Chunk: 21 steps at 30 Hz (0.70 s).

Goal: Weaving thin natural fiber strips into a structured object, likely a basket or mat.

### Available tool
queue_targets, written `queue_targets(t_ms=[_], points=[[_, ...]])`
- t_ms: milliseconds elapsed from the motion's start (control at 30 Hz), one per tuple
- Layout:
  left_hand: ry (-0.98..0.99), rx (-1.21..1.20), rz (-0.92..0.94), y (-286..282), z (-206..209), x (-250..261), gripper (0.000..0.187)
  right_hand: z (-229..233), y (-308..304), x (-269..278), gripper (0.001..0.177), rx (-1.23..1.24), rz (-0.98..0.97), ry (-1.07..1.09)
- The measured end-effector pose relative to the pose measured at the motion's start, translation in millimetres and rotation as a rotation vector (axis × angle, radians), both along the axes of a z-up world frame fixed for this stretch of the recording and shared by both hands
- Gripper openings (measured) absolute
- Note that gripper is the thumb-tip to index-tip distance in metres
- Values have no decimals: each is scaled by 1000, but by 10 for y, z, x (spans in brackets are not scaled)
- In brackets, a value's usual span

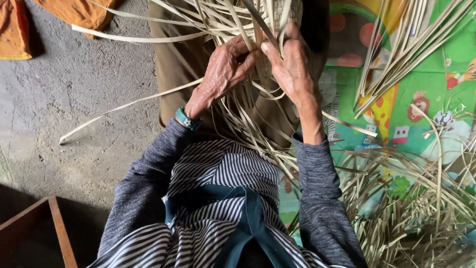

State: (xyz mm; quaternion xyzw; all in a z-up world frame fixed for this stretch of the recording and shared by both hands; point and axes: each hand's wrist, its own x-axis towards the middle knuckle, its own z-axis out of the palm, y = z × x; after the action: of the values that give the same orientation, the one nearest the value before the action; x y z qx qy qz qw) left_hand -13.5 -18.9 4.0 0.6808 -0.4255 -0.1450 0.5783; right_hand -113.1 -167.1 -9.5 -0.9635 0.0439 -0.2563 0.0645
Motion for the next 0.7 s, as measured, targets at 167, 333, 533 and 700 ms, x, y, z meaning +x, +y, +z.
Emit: queue_targets(t_ms=[167, 333, 533, 700], points=[[92, 24, -25, 12, -31, 1, 13, 358, 33, 206, 16, 573, 127, 70], [230, 11, -40, 7, -104, 1, 14, 245, 33, 324, 21, 494, -28, 165], [243, 12, -39, -2, -184, 14, 12, 243, 132, 429, 16, 800, 254, -172], [415, -64, -135, 14, -298, 76, 23, 605, 208, -56, 22, 1006, -5, 30]])
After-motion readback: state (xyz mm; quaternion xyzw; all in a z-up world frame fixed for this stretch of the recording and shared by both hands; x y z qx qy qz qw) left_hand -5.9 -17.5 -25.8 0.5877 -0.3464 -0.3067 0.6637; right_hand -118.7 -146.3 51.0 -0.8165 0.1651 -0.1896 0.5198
